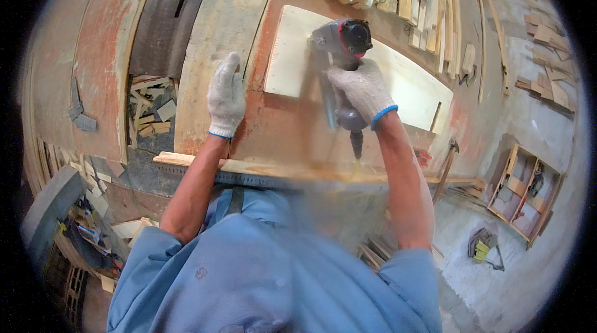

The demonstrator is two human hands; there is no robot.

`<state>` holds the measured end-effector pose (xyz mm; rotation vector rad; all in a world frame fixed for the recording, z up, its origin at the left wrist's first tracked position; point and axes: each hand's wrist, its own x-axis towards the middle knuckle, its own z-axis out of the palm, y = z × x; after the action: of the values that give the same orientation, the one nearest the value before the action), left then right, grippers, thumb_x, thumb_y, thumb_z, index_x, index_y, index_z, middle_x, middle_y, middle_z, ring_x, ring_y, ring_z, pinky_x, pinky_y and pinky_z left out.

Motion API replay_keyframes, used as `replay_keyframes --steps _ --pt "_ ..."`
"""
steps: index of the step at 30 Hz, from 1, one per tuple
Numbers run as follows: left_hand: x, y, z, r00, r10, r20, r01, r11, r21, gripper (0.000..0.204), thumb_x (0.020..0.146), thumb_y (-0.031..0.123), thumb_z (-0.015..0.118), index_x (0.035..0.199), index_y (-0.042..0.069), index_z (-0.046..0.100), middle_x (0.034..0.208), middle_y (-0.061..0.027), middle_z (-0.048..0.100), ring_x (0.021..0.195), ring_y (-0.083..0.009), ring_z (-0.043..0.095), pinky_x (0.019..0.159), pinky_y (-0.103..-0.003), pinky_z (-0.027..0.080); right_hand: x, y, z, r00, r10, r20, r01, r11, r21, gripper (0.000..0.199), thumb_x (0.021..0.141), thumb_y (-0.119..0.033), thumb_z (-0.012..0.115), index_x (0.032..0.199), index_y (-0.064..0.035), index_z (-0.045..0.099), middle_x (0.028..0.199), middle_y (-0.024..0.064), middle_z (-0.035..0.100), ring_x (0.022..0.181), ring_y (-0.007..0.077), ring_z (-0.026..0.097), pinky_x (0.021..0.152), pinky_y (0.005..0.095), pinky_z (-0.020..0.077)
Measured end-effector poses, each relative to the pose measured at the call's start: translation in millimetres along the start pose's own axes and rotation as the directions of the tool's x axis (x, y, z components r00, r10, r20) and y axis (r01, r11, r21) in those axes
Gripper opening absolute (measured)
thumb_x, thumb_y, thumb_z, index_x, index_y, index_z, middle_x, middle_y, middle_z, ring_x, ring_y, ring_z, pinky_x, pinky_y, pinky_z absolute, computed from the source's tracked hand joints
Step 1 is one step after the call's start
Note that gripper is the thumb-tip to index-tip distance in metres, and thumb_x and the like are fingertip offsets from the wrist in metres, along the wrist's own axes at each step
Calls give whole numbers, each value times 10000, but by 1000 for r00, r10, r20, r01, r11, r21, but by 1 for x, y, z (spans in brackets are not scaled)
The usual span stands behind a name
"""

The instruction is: The person assembles a wooden frame by placing small wooden strips into slots on a larger board and securing them with a pneumatic nail gun. The person repeatedly positions and nails the strips, then flips the board to continue assembly.

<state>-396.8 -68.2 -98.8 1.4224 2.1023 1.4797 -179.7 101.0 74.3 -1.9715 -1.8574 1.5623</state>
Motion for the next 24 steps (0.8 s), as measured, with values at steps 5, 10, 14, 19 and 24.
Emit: replay_keyframes --steps 5,10,14,19,24 --pt "-3 -1 1 1000 -4 5 3 1000 13 453 975 27 633 1427 13 620 1345 -198 682 1278 -385 639 1101 -463 505 -37 8 21 995 83 64 -86 995 55 160 923 -151 711 851 -18 659 609 28 598 499 131 582 491 311 490" --pt "-1 -1 -1 1000 21 10 -21 999 26 461 971 27 637 1431 15 613 1334 -199 683 1274 -392 637 1102 -465 501 -53 -8 20 994 25 105 -13 993 -115 149 924 -151 702 892 -8 677 615 19 618 516 112 595 493 312 487" --pt "0 1 1 999 29 19 -30 999 44 454 975 21 628 1429 16 611 1334 -196 683 1271 -394 637 1101 -468 499 -66 22 32 993 48 104 -43 998 -49 142 914 -145 711 914 -8 675 660 20 634 528 102 598 492 308 483" --pt "2 0 0 1000 18 22 -19 1000 24 437 981 17 623 1418 24 623 1337 -189 687 1277 -380 639 1100 -463 499 -75 14 28 983 123 139 -110 989 -99 121 894 -122 719 927 -18 667 674 22 643 538 111 624 499 304 501" --pt "5 6 0 996 80 46 -79 997 -22 453 934 34 673 1386 43 649 1361 -201 659 1287 -406 612 1109 -498 483 -84 39 38 960 -258 106 279 897 -343 182 908 -185 718 851 -22 661 660 29 642 531 116 630 510 327 507"
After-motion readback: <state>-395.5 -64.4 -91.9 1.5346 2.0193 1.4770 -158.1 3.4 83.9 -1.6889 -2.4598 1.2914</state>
